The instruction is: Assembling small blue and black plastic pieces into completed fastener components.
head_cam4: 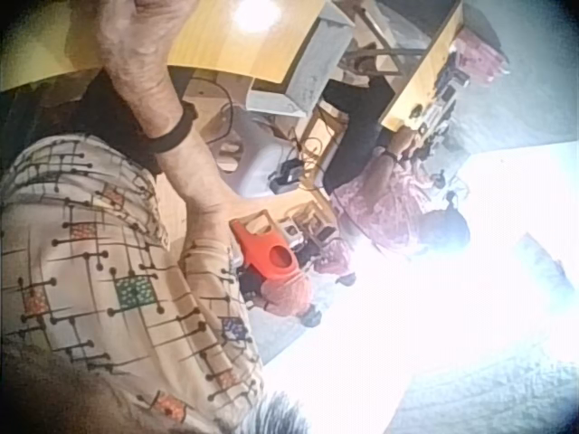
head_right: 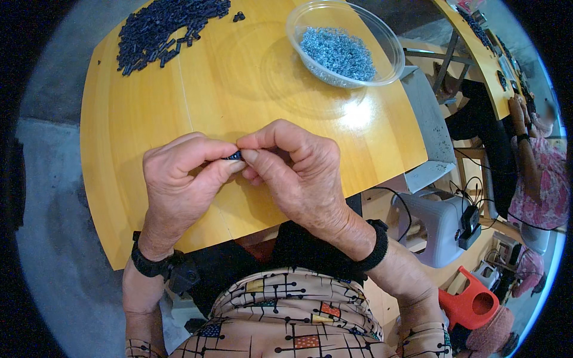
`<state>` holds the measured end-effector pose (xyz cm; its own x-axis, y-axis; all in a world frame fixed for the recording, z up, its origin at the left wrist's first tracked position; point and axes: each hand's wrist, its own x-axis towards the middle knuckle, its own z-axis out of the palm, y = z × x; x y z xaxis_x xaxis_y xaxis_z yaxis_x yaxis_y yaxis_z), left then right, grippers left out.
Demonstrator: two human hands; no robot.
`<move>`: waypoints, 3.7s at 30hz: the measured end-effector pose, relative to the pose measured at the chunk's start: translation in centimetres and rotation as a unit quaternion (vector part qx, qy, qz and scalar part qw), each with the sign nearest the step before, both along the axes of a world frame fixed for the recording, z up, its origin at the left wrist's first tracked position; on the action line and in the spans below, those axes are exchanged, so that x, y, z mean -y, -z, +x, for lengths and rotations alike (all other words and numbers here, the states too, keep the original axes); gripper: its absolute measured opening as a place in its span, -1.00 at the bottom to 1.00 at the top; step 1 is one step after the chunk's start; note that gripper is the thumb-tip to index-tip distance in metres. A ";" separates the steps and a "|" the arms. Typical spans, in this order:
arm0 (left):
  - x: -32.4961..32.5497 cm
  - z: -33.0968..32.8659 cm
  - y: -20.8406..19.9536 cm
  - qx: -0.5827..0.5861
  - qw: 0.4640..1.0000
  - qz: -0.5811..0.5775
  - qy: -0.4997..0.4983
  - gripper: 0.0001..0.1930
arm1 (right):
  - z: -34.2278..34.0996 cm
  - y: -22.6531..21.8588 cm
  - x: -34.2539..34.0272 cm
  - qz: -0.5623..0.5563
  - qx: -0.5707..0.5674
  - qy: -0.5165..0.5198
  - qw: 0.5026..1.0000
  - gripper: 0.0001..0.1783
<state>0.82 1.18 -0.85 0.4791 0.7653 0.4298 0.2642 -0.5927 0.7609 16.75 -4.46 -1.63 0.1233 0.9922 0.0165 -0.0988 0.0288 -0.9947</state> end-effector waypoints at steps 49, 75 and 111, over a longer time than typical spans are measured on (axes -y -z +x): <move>0.2 -0.4 -1.5 0.025 0.997 -0.049 0.052 -0.80 | 3.3 -1.1 -2.3 -0.199 -0.218 -0.253 0.921 -0.76; 0.6 -0.8 -1.7 -0.019 1.000 0.008 0.022 -0.81 | 2.5 -1.2 -2.1 -0.224 -0.234 -0.243 0.914 -0.71; 0.0 -0.5 -2.0 -0.005 1.000 0.022 0.001 -0.85 | 1.1 -0.3 -1.3 -0.170 -0.238 -0.278 0.915 -0.55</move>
